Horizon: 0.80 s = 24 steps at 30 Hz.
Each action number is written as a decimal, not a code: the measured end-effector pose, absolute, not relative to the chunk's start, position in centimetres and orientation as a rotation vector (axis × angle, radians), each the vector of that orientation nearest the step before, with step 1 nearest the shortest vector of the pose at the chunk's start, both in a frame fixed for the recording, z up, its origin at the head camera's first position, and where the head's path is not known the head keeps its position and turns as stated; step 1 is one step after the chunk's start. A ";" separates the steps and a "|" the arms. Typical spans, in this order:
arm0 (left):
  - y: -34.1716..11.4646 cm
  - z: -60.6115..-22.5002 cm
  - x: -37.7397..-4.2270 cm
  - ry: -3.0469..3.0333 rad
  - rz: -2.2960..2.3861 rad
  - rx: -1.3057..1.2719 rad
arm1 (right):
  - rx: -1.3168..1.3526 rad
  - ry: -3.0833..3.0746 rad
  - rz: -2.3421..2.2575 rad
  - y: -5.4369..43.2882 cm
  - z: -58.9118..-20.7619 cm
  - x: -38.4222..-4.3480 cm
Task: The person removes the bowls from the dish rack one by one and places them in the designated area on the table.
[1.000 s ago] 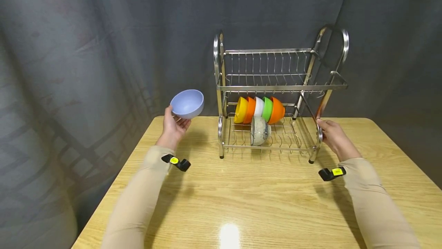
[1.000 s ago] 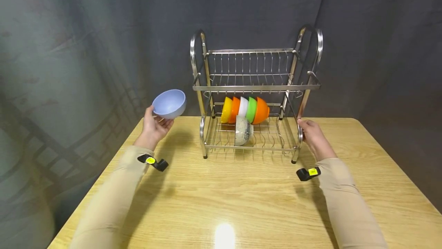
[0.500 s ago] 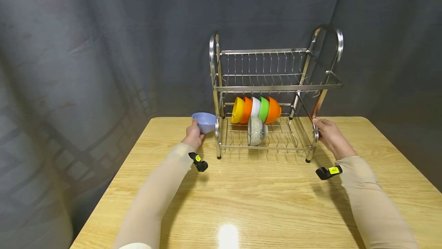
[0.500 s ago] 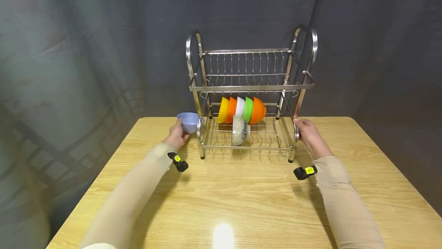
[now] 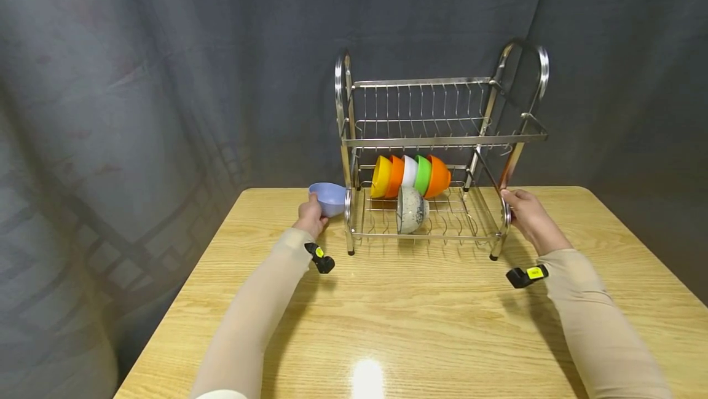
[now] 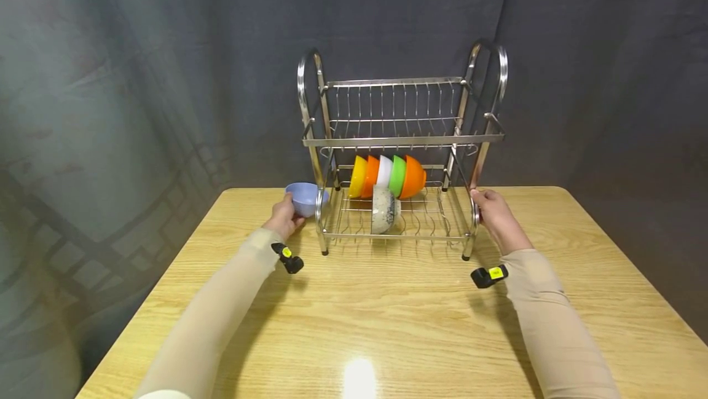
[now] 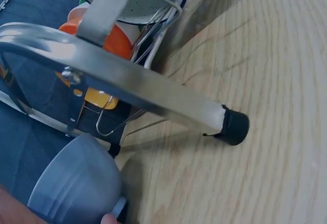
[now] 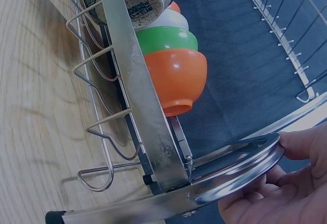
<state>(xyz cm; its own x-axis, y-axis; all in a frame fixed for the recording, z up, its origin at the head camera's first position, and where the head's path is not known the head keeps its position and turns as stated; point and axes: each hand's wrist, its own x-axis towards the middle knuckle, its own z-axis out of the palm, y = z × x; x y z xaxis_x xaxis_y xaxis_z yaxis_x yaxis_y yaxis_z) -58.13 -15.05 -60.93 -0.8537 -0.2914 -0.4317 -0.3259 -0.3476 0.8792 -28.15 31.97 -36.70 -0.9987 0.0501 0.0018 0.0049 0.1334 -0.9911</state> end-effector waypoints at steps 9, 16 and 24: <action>-13.8 -52.4 -48.8 1.656 2.434 -0.764 | -0.054 -2.394 1.961 32.0 -36.8 -28.2; -14.3 -52.9 -48.4 1.676 2.392 -0.788 | -0.070 -2.458 1.919 31.9 -36.9 -28.3; -9.9 -39.3 -37.8 2.316 2.321 -0.855 | -0.078 -2.464 1.927 31.8 -37.0 -28.2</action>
<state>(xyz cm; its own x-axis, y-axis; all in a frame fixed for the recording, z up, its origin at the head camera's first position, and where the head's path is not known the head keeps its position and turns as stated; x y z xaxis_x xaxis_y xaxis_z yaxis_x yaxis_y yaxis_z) -37.75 -9.86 -39.34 -0.8444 -0.5068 -0.1737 -0.1727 -0.0495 0.9837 -28.20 31.82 -36.95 -0.9987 0.0468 -0.0210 0.0317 0.2403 -0.9702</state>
